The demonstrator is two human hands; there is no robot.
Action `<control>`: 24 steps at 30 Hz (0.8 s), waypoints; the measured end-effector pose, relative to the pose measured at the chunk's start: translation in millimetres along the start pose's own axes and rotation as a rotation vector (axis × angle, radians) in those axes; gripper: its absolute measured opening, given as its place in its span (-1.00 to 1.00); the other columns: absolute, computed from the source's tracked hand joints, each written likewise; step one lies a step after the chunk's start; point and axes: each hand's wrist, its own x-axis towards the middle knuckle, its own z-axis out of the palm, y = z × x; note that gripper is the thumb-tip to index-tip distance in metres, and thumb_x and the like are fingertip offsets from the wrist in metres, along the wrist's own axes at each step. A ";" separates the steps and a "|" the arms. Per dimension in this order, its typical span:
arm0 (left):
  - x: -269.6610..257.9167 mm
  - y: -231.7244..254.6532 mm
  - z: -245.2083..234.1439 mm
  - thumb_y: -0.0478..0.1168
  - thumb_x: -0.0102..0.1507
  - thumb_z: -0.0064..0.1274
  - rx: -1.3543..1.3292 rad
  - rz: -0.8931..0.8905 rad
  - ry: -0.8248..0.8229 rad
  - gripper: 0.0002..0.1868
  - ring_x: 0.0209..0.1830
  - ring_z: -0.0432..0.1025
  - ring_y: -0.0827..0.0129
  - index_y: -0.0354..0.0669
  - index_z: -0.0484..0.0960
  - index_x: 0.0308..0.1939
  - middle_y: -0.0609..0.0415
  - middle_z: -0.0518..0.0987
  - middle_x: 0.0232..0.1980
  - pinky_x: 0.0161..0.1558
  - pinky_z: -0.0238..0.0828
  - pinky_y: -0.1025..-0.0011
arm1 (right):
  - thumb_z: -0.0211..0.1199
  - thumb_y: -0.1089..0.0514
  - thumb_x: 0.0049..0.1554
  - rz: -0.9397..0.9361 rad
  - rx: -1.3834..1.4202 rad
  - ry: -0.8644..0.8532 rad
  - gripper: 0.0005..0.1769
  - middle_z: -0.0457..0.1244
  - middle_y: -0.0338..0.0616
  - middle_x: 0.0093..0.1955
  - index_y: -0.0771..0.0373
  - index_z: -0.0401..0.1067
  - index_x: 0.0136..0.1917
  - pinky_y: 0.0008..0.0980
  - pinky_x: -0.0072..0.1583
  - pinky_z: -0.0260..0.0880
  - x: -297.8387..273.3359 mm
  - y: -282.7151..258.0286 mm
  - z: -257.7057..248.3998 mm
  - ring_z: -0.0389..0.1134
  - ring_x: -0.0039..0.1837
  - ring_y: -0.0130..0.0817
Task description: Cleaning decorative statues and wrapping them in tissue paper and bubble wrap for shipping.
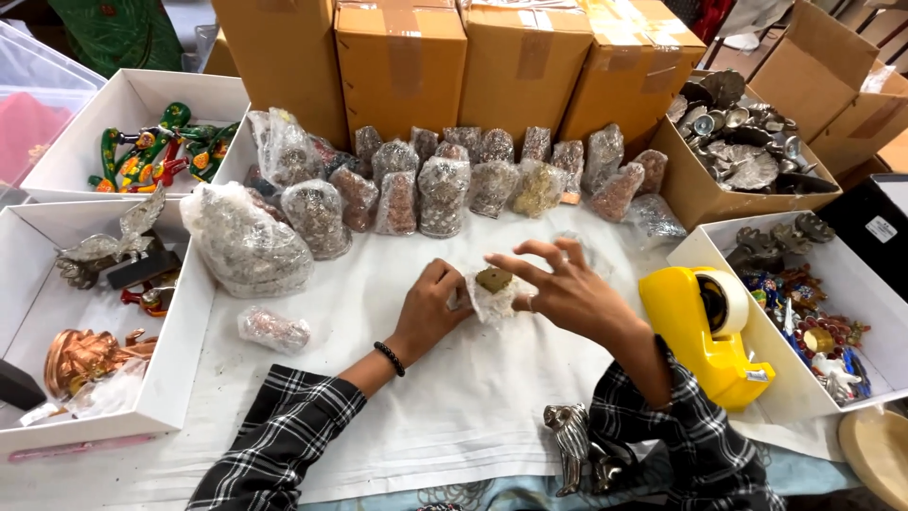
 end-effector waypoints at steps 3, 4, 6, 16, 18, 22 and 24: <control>-0.8 5.3 -5.4 -0.10 0.13 0.40 -0.117 0.063 -0.048 -0.57 -0.12 0.52 0.19 -0.23 0.58 -0.08 0.02 0.52 -0.09 -0.12 0.53 0.28 | 0.40 -0.14 0.01 0.095 0.091 0.144 -0.30 0.06 -0.42 0.51 -0.11 0.40 0.42 -0.07 0.44 0.02 -16.3 1.1 -0.6 -0.04 0.42 -0.08; -0.1 7.7 -7.3 -0.10 0.13 0.40 -0.117 0.062 -0.046 -0.57 -0.12 0.52 0.19 -0.23 0.58 -0.08 0.02 0.52 -0.09 -0.12 0.53 0.28 | 0.40 -0.14 0.01 0.092 0.091 0.144 -0.30 0.06 -0.42 0.51 -0.11 0.40 0.42 -0.07 0.44 0.02 -18.0 2.1 -2.5 -0.04 0.42 -0.08; 1.6 13.2 -10.4 -0.04 0.11 0.39 -0.072 0.190 0.034 -0.46 -0.15 0.53 0.11 -0.28 0.58 0.01 -0.04 0.54 -0.09 -0.15 0.52 0.24 | 0.41 -0.18 -0.04 0.138 0.158 0.207 -0.21 0.08 -0.30 0.41 -0.12 0.37 0.45 -0.08 0.43 0.01 -22.4 4.5 -6.3 -0.06 0.39 -0.08; -11.3 26.4 6.1 -0.18 0.41 -0.02 -0.170 0.173 -0.044 -0.69 0.08 0.56 0.10 -0.27 0.64 0.14 -0.13 0.64 0.11 0.07 0.56 0.26 | 0.38 -0.18 -0.03 -0.040 0.016 0.121 -0.79 0.15 -0.61 0.52 -0.17 0.64 -0.13 -0.04 0.40 0.00 -9.0 14.0 -32.0 0.00 0.49 -0.29; -13.6 19.4 8.8 -0.14 0.53 -0.14 -0.306 0.170 -0.069 -0.63 0.24 0.53 0.06 -0.29 0.58 0.28 -0.15 0.61 0.23 0.23 0.49 0.23 | 0.35 -0.17 -0.01 -0.077 0.090 0.173 -0.80 0.15 -0.54 0.53 -0.09 0.64 -0.26 0.00 0.38 -0.03 -1.2 12.2 -31.9 -0.02 0.51 -0.21; -8.3 26.7 0.5 -0.08 0.42 -0.14 -0.346 0.266 -0.055 -0.51 0.19 0.52 0.01 -0.39 0.53 0.28 -0.17 0.59 0.20 0.17 0.47 0.20 | 0.37 -0.19 0.05 -0.077 0.110 0.249 -0.76 0.17 -0.47 0.49 -0.05 0.63 -0.20 0.05 0.39 -0.06 15.5 13.4 -19.8 -0.02 0.52 -0.26; -6.9 29.0 5.4 0.06 0.25 0.26 -0.191 0.032 -0.162 -0.51 -0.13 0.58 0.11 -0.35 0.57 -0.07 -0.10 0.61 -0.10 -0.07 0.53 0.25 | 0.40 -0.08 0.06 0.020 0.135 0.275 -0.79 0.21 -0.46 0.46 0.00 0.55 -0.31 0.02 0.41 -0.03 21.4 14.0 -13.6 0.01 0.52 -0.22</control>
